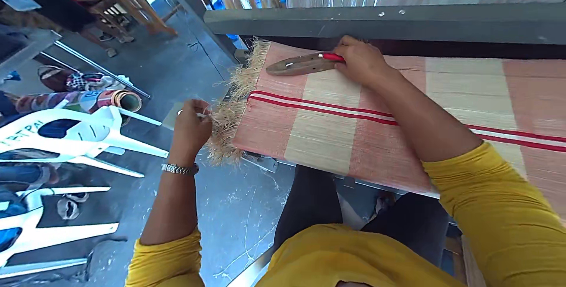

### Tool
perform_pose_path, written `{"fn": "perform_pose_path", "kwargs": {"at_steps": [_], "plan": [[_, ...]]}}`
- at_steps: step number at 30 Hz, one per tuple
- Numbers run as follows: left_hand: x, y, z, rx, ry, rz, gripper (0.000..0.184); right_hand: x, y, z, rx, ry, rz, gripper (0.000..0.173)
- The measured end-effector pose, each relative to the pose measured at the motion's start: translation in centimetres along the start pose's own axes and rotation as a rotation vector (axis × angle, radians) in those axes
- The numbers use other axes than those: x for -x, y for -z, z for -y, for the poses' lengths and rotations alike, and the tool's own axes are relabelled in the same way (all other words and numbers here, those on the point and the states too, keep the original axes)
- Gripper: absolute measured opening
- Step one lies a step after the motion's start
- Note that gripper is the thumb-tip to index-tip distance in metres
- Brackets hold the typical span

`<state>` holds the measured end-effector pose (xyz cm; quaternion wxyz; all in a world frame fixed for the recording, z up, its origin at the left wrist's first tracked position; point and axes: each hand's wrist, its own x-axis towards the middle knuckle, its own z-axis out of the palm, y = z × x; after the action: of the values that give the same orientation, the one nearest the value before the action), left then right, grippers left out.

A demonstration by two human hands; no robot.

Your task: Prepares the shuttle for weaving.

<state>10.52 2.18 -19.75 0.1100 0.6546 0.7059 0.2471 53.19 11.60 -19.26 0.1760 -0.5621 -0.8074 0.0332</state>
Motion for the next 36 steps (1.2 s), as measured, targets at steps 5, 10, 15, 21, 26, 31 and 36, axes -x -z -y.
{"fn": "perform_pose_path", "kwargs": {"at_steps": [5, 10, 15, 21, 26, 31, 36], "plan": [[-0.4, 1.9, -4.1, 0.031, -0.191, -0.251, 0.043, 1.0, 3.6, -0.6, 0.092, -0.068, 0.206, 0.021], [-1.8, 0.0, -13.9, 0.209, -0.537, -0.164, 0.041, 5.2, 5.6, -5.2, 0.095, -0.063, 0.202, 0.019], [-2.8, -9.9, -23.0, 0.262, -0.824, 0.312, 0.038, 11.1, 6.0, -7.2, -0.126, -0.105, -0.091, 0.030], [-1.3, -17.6, -29.0, 0.522, -1.009, 0.293, 0.031, 15.4, 5.1, -6.7, -1.370, -0.377, -0.331, 0.055], [0.5, -18.1, -28.0, 0.548, -1.060, 0.272, 0.035, 15.5, 5.6, -6.3, -1.668, -0.255, -0.252, 0.043], [0.1, -17.5, -26.7, 0.618, -1.070, 0.252, 0.029, 16.0, 5.4, -4.8, -1.854, -0.313, -0.247, 0.028], [0.7, -17.3, -26.8, 0.741, -1.073, 0.204, 0.030, 16.2, 4.8, -3.8, -1.905, -0.321, -0.231, 0.026]]}}
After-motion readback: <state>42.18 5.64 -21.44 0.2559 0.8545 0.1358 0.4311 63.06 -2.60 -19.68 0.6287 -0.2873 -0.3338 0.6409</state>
